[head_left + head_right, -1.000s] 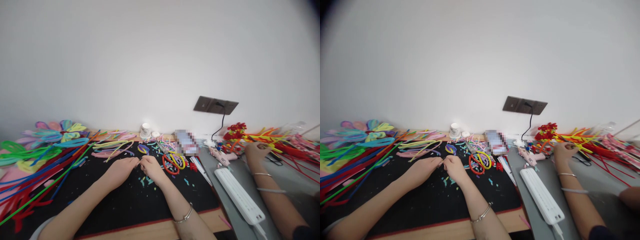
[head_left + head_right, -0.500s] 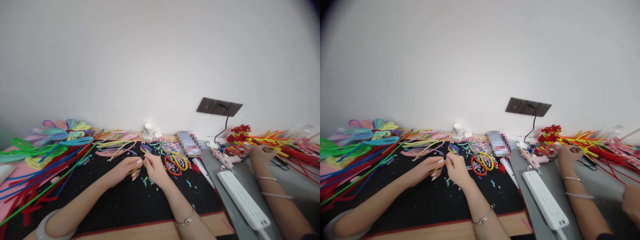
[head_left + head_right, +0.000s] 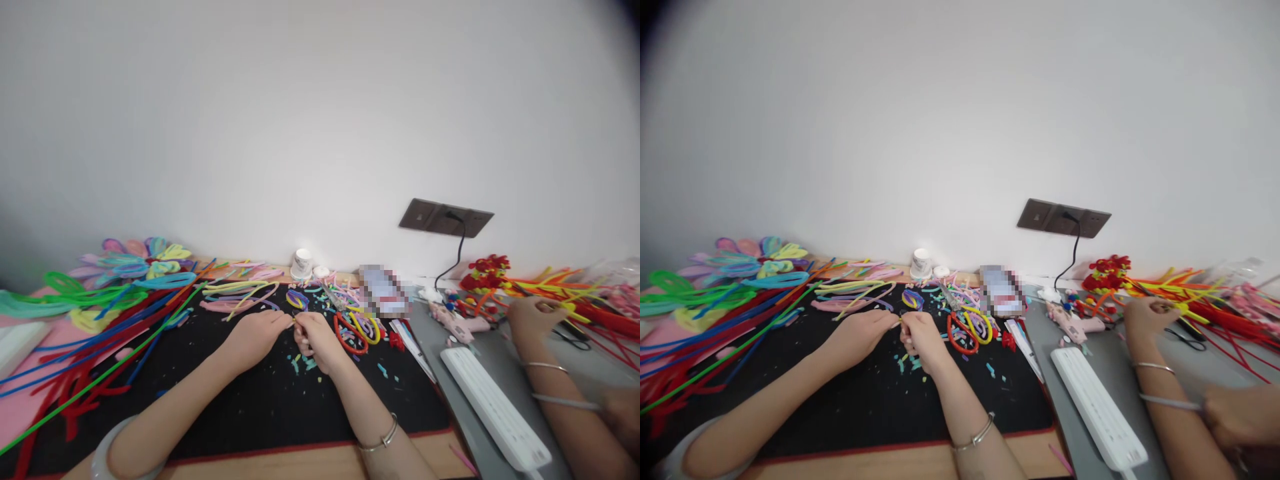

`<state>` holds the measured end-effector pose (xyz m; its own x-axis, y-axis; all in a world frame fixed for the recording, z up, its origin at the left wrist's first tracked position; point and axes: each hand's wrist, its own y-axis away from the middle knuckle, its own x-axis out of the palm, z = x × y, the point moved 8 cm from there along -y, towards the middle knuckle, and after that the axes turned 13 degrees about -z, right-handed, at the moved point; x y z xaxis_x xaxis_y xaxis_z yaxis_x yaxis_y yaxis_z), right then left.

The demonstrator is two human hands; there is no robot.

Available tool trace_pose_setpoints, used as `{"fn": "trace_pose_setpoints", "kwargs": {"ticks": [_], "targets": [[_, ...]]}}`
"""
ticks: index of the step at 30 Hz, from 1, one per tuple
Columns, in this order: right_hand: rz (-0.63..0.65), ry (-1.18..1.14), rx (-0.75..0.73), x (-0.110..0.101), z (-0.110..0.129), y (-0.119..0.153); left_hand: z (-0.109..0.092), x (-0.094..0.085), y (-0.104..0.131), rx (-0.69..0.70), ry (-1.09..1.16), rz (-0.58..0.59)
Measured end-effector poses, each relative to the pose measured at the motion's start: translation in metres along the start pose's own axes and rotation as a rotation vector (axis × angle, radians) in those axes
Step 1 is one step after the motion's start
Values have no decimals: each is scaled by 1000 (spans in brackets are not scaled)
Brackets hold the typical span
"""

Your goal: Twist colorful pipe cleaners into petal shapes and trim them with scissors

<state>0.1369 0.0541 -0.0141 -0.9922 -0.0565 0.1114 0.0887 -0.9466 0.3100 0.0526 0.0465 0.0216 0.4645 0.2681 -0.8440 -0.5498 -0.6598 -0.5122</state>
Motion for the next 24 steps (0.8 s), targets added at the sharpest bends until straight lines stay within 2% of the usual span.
{"fn": "trace_pose_setpoints", "kwargs": {"ticks": [2, 4, 10, 13, 19, 24], "targets": [[-5, 3, 14, -1, 0, 1, -3, 3, 1, 44, -37, -2], [-24, 40, -32, -4, 2, -1, -5, 4, 0, 43, -41, 4], [-110, 346, -401, -13, 20, -5, -6, 0, -4, -87, 133, 63], [-130, 449, -507, -12, 26, -2, -5, 0, -4, -94, 133, 83], [-159, 532, -523, -9, 29, 1, -1, 4, 1, -31, 9, 45], [-156, 534, -536, -10, 27, 0, -1, 4, 1, -56, 53, 49]]}}
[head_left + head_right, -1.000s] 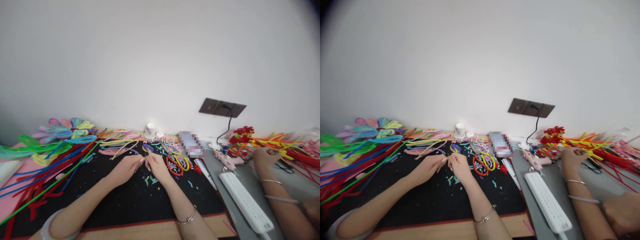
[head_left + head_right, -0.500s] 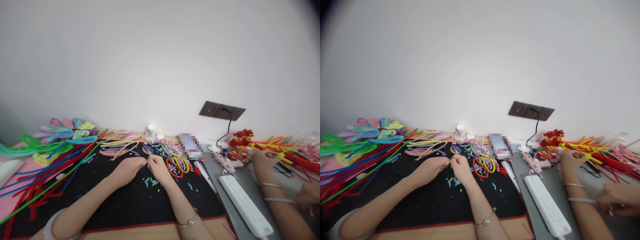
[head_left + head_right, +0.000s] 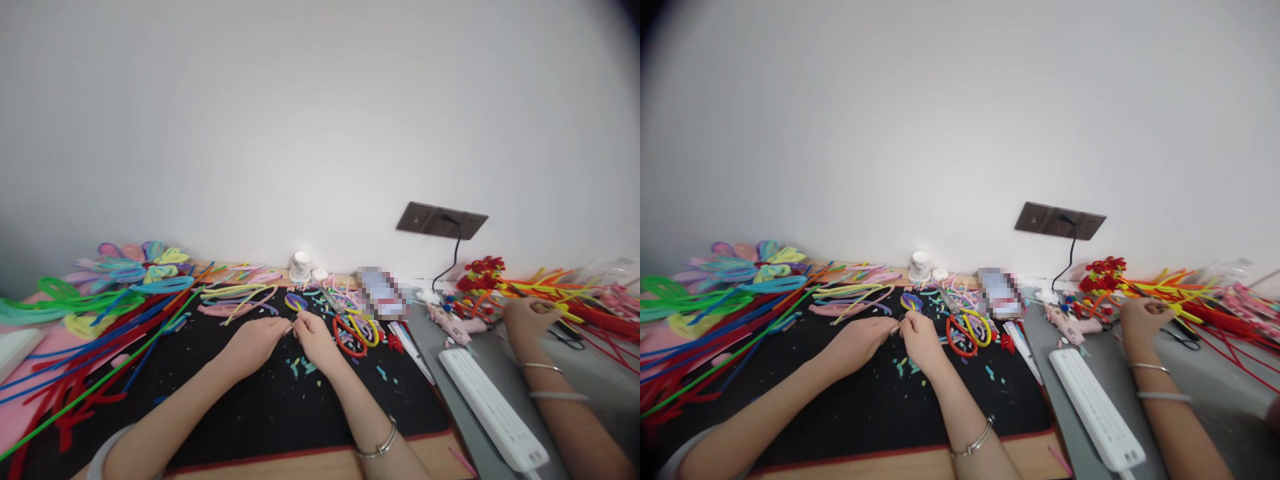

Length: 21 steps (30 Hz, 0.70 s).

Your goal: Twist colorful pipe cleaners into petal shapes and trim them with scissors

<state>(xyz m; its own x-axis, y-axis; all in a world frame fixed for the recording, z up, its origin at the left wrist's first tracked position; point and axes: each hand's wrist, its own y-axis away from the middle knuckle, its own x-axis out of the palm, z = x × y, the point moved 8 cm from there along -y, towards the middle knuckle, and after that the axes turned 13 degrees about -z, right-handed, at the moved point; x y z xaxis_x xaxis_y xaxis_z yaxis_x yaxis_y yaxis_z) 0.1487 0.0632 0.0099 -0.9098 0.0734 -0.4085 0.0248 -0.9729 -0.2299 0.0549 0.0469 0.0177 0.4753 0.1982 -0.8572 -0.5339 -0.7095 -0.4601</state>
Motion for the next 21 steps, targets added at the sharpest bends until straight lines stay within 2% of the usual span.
{"fn": "trace_pose_setpoints", "kwargs": {"ticks": [3, 6, 10, 16, 19, 21], "targets": [[-31, 40, -82, -2, 4, 0, -1, -2, -2, -58, 95, 35], [-69, 79, -152, -6, 11, 2, -1, -4, -4, -137, 280, 47], [-69, 106, -231, -7, 23, 6, 2, 2, -2, -305, 713, 95], [-44, 92, -394, -6, 48, 17, 2, 17, 12, -549, 1354, 287], [-40, 72, -414, -7, 54, 20, 0, 23, 17, -605, 1492, 355], [-44, 52, -360, -7, 49, 18, 1, 23, 15, -584, 1438, 315]]}}
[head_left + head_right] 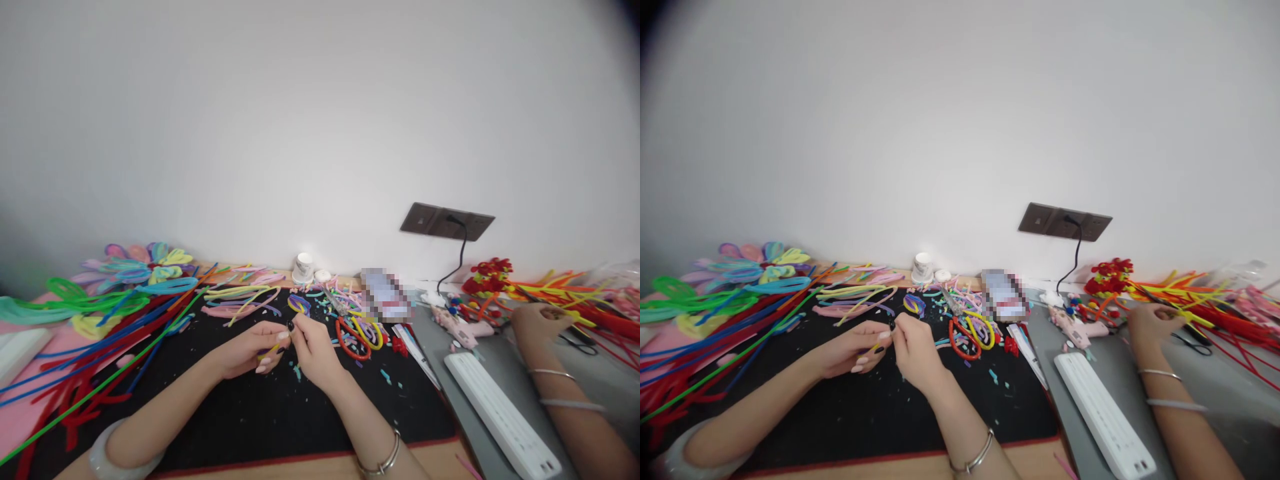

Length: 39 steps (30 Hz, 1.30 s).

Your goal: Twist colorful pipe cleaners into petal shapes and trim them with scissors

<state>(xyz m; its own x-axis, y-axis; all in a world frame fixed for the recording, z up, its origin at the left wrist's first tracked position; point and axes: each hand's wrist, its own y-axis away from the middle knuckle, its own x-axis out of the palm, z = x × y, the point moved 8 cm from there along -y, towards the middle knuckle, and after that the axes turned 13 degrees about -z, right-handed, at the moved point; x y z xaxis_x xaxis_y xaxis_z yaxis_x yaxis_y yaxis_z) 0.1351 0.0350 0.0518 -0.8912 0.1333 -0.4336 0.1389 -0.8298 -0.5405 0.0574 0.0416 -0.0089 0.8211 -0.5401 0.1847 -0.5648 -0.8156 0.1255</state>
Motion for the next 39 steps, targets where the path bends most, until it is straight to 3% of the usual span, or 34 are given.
{"fn": "trace_pose_setpoints", "kwargs": {"ticks": [2, 5, 9, 12, 15, 18, 20, 24, 26, 29, 31, 33, 36, 39], "targets": [[-15, -28, 121, 1, -14, -1, -7, -4, -3, 116, -207, -99], [-23, -79, 319, 5, -36, 1, -24, -6, -2, 353, -735, -254], [39, -283, 708, 18, -59, 14, -32, 2, 1, 590, -1316, -286], [101, -470, 986, 27, -64, 28, -26, 5, 1, 691, -1543, -271], [104, -553, 1004, 29, -61, 28, -23, 5, 0, 726, -1616, -283], [36, -546, 928, 25, -63, 23, -27, 5, 1, 718, -1542, -315], [6, -440, 795, 20, -62, 17, -32, 3, 1, 672, -1422, -327], [10, -171, 403, 12, -44, 4, -29, -7, -2, 444, -897, -245], [28, -113, 307, 11, -35, 1, -19, -9, -5, 297, -595, -157], [108, -67, 288, 9, -30, -1, -8, -11, -8, 164, -361, -104], [176, -34, 294, -2, -32, -4, -6, -16, -9, 133, -320, -154], [85, 93, 292, -35, -43, -10, -7, -23, -10, 128, -314, -234], [-17, 483, 360, -89, -73, -8, -10, -28, -11, 130, -292, -314], [96, 768, 457, -110, -103, 8, -10, -29, -12, 110, -243, -330]]}}
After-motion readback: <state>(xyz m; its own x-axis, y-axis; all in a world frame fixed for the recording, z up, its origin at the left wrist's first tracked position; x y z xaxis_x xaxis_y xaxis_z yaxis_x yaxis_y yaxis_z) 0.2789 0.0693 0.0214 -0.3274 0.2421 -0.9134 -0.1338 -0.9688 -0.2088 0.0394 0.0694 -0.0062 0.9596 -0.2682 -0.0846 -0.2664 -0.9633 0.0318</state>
